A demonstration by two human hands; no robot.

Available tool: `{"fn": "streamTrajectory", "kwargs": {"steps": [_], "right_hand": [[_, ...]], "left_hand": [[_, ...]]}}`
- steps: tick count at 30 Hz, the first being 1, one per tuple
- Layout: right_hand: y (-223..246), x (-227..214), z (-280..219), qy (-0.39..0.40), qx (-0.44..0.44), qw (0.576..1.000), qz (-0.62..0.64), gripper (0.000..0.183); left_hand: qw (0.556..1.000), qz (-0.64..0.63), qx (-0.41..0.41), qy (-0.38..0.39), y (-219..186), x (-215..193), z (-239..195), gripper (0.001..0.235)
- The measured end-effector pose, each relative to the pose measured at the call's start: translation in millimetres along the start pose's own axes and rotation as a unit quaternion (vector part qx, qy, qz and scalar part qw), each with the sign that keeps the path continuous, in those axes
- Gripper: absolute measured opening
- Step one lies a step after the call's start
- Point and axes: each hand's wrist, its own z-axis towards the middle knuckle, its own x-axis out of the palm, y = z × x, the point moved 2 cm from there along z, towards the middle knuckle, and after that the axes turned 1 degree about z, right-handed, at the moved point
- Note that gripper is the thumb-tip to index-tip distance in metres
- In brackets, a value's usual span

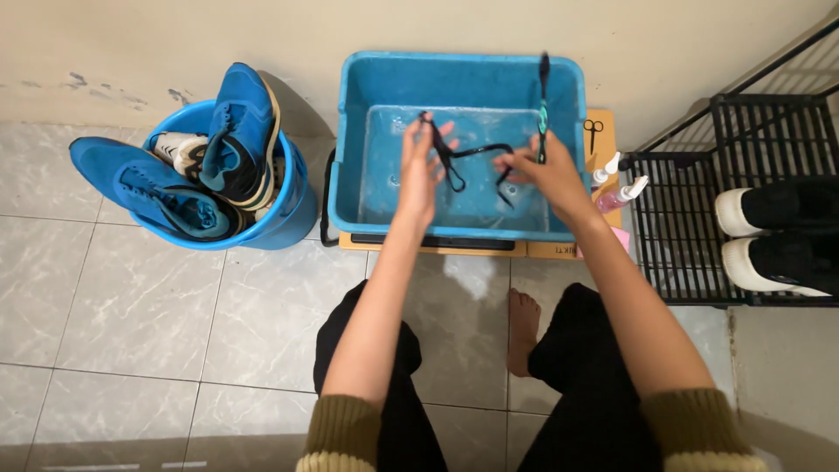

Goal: The person scrubs a black shoelace with a brush in a blue tub of soapy water. They then apply a cleaning liquid from a spray bottle onto the lace and continue scrubbing. Finally, they rinse the lace in the water and wipe it with a pink cloth.

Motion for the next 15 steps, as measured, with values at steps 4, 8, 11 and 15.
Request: {"fn": "streamTrajectory", "kwargs": {"steps": [4, 8, 11, 15], "right_hand": [[21.3, 17.4, 4.4, 0.04, -0.071, 0.997, 0.0, 0.04], [52.7, 38.5, -1.6, 0.056, -0.164, 0.984, -0.033, 0.032], [61.9, 39.7, -0.3, 0.02, -0.226, 0.97, -0.091, 0.026], [32.5, 11.3, 19.0, -0.028, -0.214, 0.975, -0.056, 0.032]], "left_hand": [[0.998, 0.042, -0.019, 0.046, 27.0, 16.2, 2.7, 0.051], [0.99, 0.083, -0.031, 0.108, 31.6, 41.2, -9.4, 0.066], [0.98, 0.105, -0.083, 0.145, 14.0, 61.1, -30.5, 0.085], [0.976, 0.09, -0.146, 0.131, 24.3, 55.1, -28.6, 0.073]]}}
